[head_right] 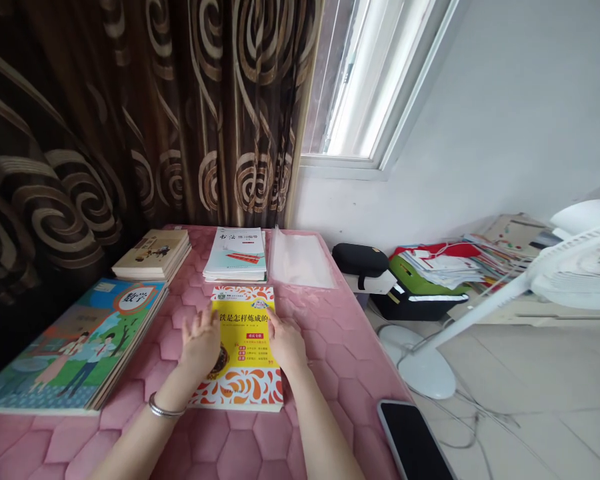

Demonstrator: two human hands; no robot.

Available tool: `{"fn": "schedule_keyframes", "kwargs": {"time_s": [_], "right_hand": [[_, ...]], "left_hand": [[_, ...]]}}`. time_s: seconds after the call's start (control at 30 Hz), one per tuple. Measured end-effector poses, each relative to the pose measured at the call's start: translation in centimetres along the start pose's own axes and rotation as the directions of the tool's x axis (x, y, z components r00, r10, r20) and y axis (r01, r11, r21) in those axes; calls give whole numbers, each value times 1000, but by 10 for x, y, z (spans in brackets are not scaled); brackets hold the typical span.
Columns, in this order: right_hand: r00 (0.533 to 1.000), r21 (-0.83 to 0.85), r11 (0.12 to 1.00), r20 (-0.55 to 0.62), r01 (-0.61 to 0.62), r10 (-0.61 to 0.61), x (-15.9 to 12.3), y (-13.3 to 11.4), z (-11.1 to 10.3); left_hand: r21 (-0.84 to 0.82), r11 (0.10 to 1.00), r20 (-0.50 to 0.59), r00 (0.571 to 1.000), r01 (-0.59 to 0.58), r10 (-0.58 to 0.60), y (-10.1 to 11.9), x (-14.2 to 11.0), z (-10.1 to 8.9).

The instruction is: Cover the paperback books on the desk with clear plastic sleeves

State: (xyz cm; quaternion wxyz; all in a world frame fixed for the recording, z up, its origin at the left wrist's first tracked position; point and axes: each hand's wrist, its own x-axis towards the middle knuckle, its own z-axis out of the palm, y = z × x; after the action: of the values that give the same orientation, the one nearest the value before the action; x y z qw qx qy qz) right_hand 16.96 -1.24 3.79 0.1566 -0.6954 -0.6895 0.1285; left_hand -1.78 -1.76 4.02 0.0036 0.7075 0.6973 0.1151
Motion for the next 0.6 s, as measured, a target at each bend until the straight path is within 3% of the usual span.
{"fn": "schedule_keyframes", "kwargs": {"time_s": [0.03, 0.1, 0.17, 0.3, 0.5, 0.6], "right_hand": [[1000, -5, 1000, 2, -6, 6, 0, 0, 0], [1000, -23, 999, 13, -22, 22, 0, -1, 0], [999, -44, 998, 30, -37, 39, 0, -1, 0], [997, -69, 996, 49, -57, 60, 1, -2, 0], [998, -63, 997, 36, -46, 49, 1, 0, 3], [999, -57, 998, 28, -25, 27, 1, 2, 4]], "left_hand": [[18, 997, 93, 993, -71, 69, 9, 1, -1], [-42, 972, 258, 938, -230, 233, 29, 9, 1], [-115, 940, 249, 906, -322, 341, 47, 21, 5], [-117, 945, 189, 927, -305, 323, 59, 47, 16], [-74, 982, 153, 971, -174, 184, 31, 73, 20], [-61, 982, 135, 973, -178, 185, 21, 80, 20]]}}
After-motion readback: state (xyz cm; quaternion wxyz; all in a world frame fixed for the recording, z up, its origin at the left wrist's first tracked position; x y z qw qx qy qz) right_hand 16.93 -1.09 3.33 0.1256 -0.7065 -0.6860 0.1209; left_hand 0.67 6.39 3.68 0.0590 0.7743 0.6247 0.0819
